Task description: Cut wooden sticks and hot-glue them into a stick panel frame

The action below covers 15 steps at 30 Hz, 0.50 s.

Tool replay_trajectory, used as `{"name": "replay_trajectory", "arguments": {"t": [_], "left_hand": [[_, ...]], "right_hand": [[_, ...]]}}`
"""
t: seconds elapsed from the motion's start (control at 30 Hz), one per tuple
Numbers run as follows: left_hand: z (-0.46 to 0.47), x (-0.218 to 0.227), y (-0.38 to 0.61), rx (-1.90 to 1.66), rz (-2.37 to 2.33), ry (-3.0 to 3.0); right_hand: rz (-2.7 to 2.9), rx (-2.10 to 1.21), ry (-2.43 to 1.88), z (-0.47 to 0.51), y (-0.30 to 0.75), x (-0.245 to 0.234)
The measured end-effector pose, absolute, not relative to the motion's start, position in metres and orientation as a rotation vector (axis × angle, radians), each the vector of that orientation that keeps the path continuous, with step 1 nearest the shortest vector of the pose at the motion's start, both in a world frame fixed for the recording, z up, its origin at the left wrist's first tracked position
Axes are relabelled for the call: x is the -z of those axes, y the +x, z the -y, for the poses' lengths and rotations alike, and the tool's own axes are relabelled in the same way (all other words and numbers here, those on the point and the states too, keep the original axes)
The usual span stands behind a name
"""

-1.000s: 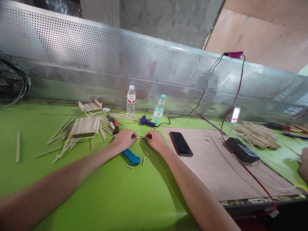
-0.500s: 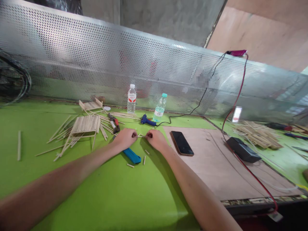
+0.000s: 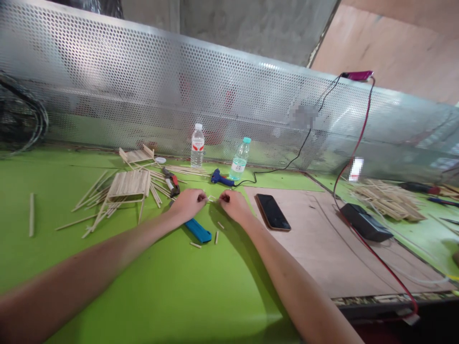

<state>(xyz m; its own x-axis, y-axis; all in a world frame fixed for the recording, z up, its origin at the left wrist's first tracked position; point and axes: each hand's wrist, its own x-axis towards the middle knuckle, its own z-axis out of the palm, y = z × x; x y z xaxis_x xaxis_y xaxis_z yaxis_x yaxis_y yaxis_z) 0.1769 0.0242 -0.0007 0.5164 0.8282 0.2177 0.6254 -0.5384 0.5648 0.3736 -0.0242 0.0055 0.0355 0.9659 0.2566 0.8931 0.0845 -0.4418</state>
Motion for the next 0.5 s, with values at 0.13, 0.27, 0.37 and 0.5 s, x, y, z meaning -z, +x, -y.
{"name": "replay_trajectory", "arguments": {"t": [0.13, 0.27, 0.37, 0.5], "left_hand": [[-0.0234, 0.0006, 0.1766, -0.673, -1.202, 2.335], [-0.0233, 0.0002, 0.1759, -0.661, -1.224, 2.362], [-0.0238, 0.0003, 0.1758, -0.637, -1.250, 2.365], [-0.0249, 0.0008, 0.1761, -0.630, -1.257, 2.361]], "right_hand": [[1.895, -0.200, -1.856, 0.0251, 0.3720, -0.0077], [1.955, -0.200, -1.894, 0.0253, 0.3713, -0.0082], [1.961, -0.193, -1.908, 0.0249, 0.3718, -0.0076], [1.942, -0.191, -1.910, 0.0249, 0.3721, -0.0077]]}}
